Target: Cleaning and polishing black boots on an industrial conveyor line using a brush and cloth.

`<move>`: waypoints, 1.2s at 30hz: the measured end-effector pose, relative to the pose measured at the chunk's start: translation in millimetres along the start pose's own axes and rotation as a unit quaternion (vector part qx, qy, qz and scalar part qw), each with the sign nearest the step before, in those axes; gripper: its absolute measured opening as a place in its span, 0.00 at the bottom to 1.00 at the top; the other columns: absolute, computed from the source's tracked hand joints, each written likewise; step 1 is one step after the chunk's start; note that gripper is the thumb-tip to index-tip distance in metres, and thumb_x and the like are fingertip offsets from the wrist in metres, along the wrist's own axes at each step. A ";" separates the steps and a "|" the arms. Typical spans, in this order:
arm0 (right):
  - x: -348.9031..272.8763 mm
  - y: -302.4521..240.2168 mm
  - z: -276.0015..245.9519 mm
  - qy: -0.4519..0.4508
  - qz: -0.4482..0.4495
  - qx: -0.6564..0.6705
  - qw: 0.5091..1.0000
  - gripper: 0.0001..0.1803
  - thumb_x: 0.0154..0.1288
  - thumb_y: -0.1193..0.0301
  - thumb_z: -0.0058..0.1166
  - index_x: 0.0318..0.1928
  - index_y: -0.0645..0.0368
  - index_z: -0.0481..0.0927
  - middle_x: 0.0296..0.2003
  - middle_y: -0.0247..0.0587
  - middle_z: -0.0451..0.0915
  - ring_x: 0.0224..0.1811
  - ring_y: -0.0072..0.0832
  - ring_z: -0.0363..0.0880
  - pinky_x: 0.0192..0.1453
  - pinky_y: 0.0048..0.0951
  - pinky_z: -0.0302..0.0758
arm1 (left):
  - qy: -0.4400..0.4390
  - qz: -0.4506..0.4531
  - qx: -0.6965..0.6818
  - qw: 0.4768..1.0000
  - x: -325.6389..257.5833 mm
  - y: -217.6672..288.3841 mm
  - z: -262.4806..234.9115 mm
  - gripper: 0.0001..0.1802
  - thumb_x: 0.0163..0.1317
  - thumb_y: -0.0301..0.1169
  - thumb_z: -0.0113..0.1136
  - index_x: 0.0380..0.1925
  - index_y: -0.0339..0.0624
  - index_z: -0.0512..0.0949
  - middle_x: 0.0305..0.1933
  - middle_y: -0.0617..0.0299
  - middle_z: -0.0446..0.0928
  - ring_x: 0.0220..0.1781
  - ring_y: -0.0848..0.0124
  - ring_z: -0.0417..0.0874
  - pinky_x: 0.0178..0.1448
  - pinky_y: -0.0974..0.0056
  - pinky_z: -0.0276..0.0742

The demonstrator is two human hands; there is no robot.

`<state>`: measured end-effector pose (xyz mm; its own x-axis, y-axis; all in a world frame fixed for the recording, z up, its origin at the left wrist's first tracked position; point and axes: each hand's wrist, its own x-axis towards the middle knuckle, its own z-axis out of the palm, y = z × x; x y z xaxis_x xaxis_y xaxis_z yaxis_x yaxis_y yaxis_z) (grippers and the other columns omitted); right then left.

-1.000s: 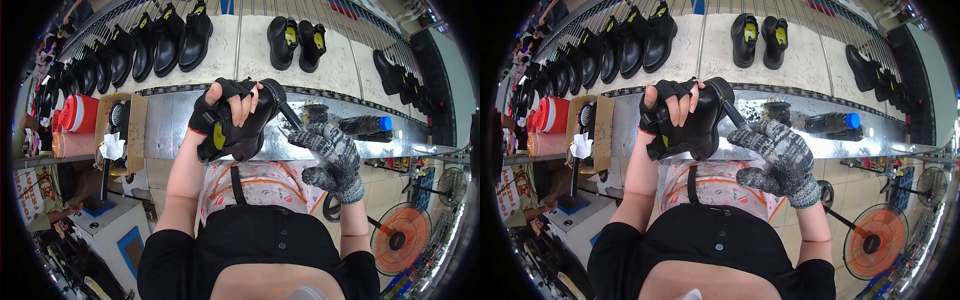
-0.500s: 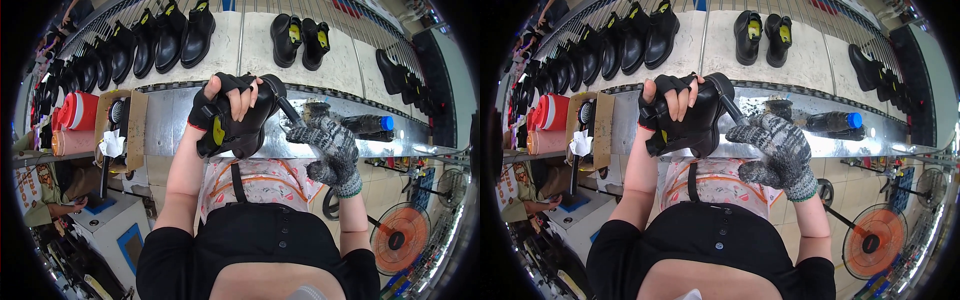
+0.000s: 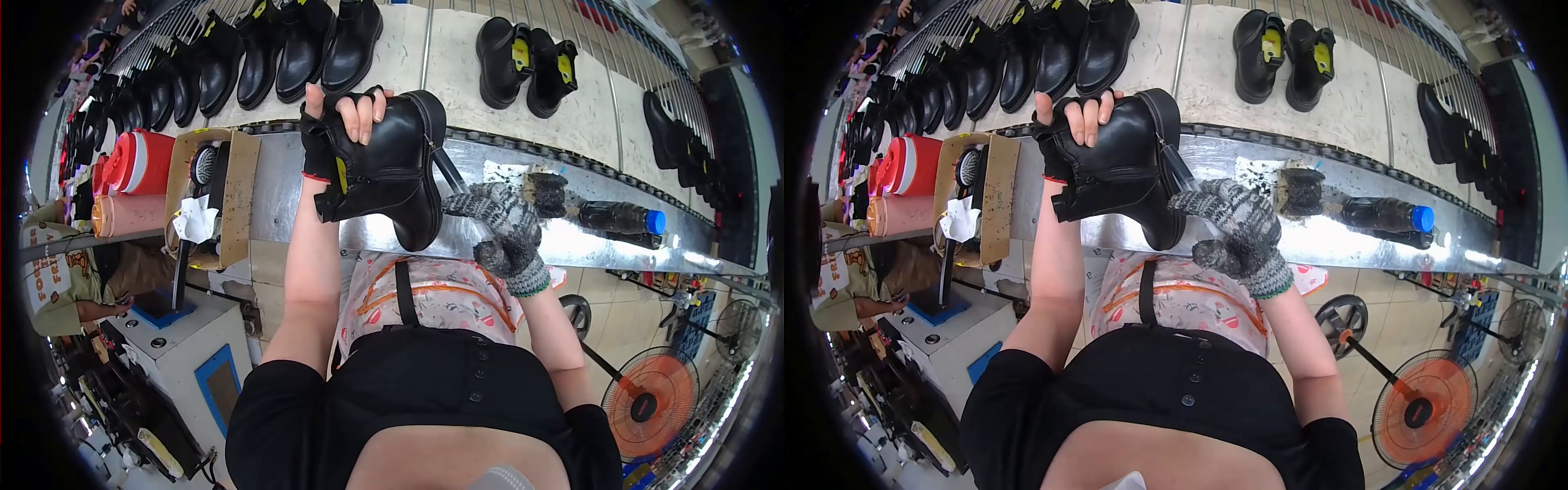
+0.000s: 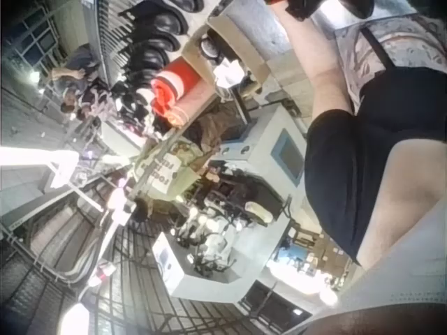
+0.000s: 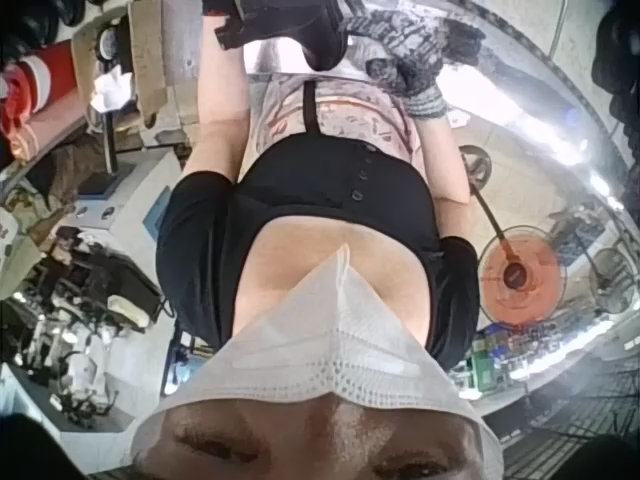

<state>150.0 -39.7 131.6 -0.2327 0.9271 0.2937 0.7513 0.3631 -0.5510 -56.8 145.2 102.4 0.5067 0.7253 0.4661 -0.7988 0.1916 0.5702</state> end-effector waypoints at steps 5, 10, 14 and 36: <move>1.4 14.0 27.5 -0.014 -0.006 0.059 0.998 0.30 0.52 0.39 0.50 0.51 0.39 0.79 0.49 0.34 0.79 0.48 0.39 0.77 0.49 0.38 0.72 | 0.027 0.006 -0.018 0.999 -4.2 4.2 -23.2 0.41 0.70 0.59 0.22 0.06 0.45 0.66 0.13 0.64 0.65 0.35 0.68 0.65 0.67 0.61 0.55; 3.2 6.9 31.4 0.004 0.000 0.060 0.998 0.26 0.61 0.48 0.39 0.45 0.50 0.83 0.41 0.42 0.81 0.43 0.41 0.79 0.47 0.38 0.74 | 0.061 0.012 -0.046 0.997 -7.9 4.2 -36.5 0.40 0.70 0.59 0.23 0.07 0.46 0.65 0.14 0.64 0.64 0.35 0.68 0.65 0.66 0.61 0.55; 3.8 12.2 33.3 0.009 -0.005 0.155 0.988 0.28 0.63 0.47 0.37 0.43 0.55 0.83 0.39 0.42 0.83 0.43 0.41 0.79 0.47 0.36 0.75 | 0.071 0.017 -0.047 0.996 -9.7 3.4 -43.4 0.40 0.70 0.59 0.23 0.08 0.45 0.66 0.15 0.64 0.65 0.36 0.68 0.65 0.66 0.61 0.55; -51.3 38.5 12.1 -0.110 0.104 0.282 0.947 0.17 0.62 0.61 0.44 0.43 0.53 0.83 0.41 0.41 0.83 0.44 0.38 0.81 0.47 0.33 0.75 | 0.027 -0.006 0.036 0.999 -8.2 3.5 -108.3 0.42 0.70 0.59 0.21 0.16 0.40 0.76 0.23 0.59 0.71 0.42 0.63 0.69 0.67 0.58 0.54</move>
<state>183.4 -72.2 85.9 -0.2854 0.9584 -0.0029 0.3606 0.1046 -0.9268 -98.8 211.5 27.3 0.4965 0.7579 0.4231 -0.7661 0.1534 0.6242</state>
